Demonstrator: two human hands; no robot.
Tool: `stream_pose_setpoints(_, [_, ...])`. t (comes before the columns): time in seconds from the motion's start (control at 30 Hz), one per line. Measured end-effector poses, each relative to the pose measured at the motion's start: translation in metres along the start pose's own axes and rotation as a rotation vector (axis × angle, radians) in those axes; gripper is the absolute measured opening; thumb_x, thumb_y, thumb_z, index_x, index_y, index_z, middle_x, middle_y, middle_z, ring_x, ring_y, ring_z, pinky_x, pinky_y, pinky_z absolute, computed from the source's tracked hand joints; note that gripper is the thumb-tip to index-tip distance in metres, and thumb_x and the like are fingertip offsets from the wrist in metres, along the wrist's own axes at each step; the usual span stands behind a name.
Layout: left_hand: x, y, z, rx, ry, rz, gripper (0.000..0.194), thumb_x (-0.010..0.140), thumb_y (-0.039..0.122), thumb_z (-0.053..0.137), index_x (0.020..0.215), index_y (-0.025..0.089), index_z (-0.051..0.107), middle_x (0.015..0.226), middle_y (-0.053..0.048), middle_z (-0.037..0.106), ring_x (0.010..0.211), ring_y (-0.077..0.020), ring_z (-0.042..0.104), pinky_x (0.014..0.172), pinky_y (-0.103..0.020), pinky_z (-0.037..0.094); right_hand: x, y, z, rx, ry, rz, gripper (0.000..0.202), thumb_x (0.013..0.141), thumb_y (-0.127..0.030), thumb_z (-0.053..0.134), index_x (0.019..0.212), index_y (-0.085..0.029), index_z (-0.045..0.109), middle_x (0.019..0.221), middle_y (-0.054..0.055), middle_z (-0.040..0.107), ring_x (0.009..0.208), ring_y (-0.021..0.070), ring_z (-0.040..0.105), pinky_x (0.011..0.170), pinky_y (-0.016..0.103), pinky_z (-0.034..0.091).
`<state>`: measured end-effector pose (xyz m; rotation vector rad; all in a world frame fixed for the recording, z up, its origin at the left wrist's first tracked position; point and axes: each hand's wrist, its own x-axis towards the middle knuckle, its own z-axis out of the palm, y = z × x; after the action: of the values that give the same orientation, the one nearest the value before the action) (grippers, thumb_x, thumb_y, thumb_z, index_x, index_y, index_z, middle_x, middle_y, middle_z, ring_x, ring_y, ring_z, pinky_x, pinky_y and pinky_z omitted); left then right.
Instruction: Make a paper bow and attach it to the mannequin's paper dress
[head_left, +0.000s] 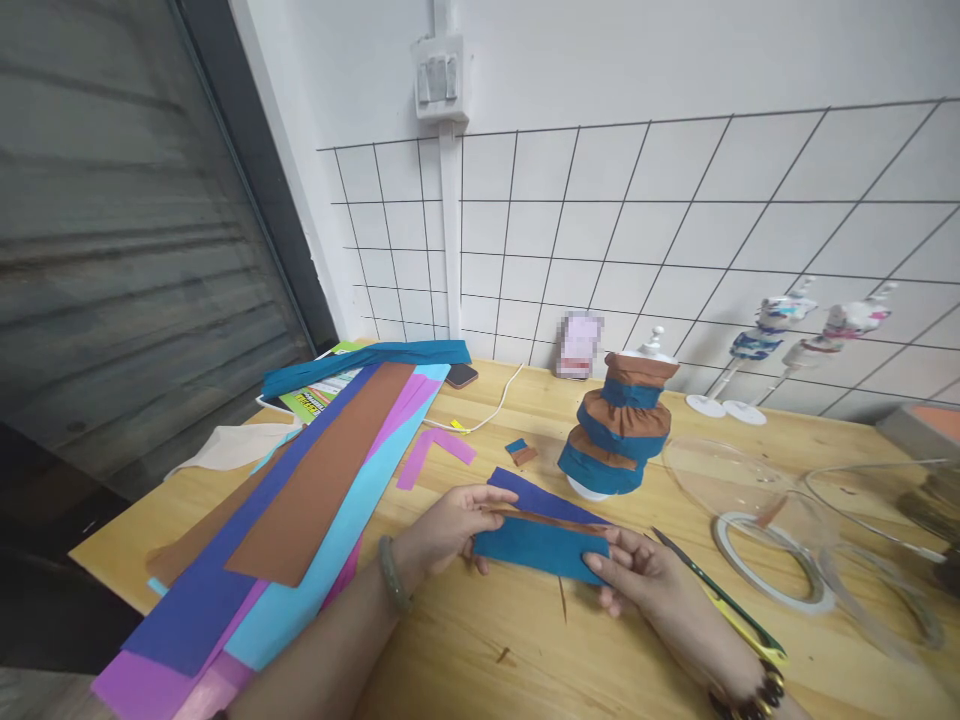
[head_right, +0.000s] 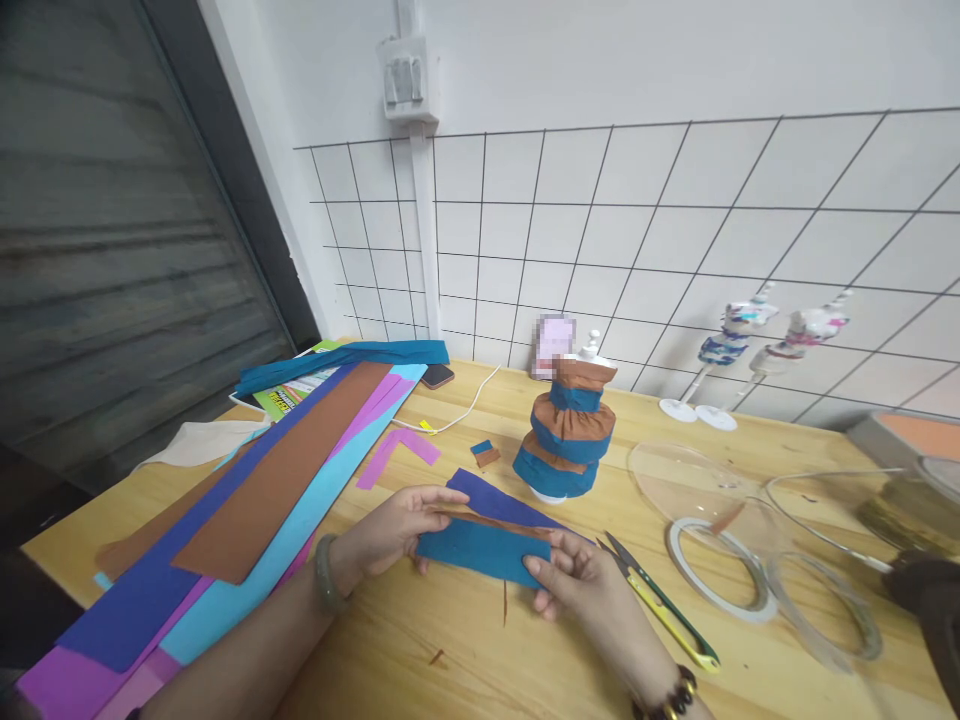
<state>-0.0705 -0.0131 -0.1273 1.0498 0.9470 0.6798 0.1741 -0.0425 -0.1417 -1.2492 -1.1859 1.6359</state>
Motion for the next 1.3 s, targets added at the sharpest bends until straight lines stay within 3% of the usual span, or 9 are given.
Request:
stream_pose_setpoints(0.2, [0.000, -0.001, 0.000, 0.002, -0.008, -0.008, 0.040, 0.072, 0.022, 0.060, 0.111, 0.016, 0.058, 0.116, -0.012, 0.056, 0.059, -0.0081, 0.056, 0.038, -0.015, 0.047, 0.001, 0.003, -0.002, 0.003, -0.015, 0.022, 0.030, 0.067, -0.035, 0.073, 0.086, -0.016, 0.059, 0.057, -0.006, 0.060, 0.042, 0.0045, 0.055, 0.043, 0.015, 0.043])
stream_pose_setpoints(0.5, [0.000, -0.001, -0.001, 0.052, -0.004, -0.018, 0.038, 0.071, 0.024, 0.059, 0.109, 0.017, 0.060, 0.097, -0.008, 0.059, 0.055, -0.0070, 0.053, 0.038, -0.015, 0.047, 0.000, -0.001, 0.004, -0.021, 0.061, 0.041, 0.034, 0.059, -0.042, 0.076, 0.065, -0.017, 0.055, 0.044, -0.008, 0.052, 0.036, 0.0070, 0.053, 0.040, 0.017, 0.042])
stream_pose_setpoints(0.67, [0.001, -0.003, -0.002, 0.062, -0.005, -0.006, 0.037, 0.071, 0.025, 0.060, 0.107, 0.019, 0.061, 0.097, -0.007, 0.059, 0.053, -0.0071, 0.054, 0.037, -0.017, 0.045, -0.002, -0.006, 0.006, -0.022, 0.065, 0.072, 0.035, 0.055, -0.042, 0.078, 0.071, -0.016, 0.060, 0.048, -0.006, 0.056, 0.037, 0.0067, 0.053, 0.040, 0.017, 0.042])
stream_pose_setpoints(1.03, [0.001, -0.003, -0.002, 0.060, -0.021, -0.012, 0.037, 0.070, 0.024, 0.059, 0.107, 0.017, 0.060, 0.103, -0.009, 0.060, 0.054, -0.0071, 0.055, 0.036, -0.014, 0.042, -0.002, -0.002, 0.001, -0.099, 0.023, 0.020, 0.035, 0.064, -0.044, 0.072, 0.084, -0.016, 0.063, 0.042, -0.008, 0.051, 0.036, 0.0064, 0.050, 0.039, 0.017, 0.039])
stream_pose_setpoints(1.3, [0.002, -0.005, -0.004, 0.064, -0.026, -0.017, 0.038, 0.071, 0.024, 0.059, 0.109, 0.017, 0.059, 0.097, -0.007, 0.059, 0.050, -0.0061, 0.052, 0.037, -0.017, 0.044, -0.005, -0.005, 0.004, -0.064, 0.095, 0.040, 0.036, 0.065, -0.049, 0.069, 0.060, -0.016, 0.057, 0.039, -0.007, 0.052, 0.033, 0.0046, 0.045, 0.039, 0.017, 0.035])
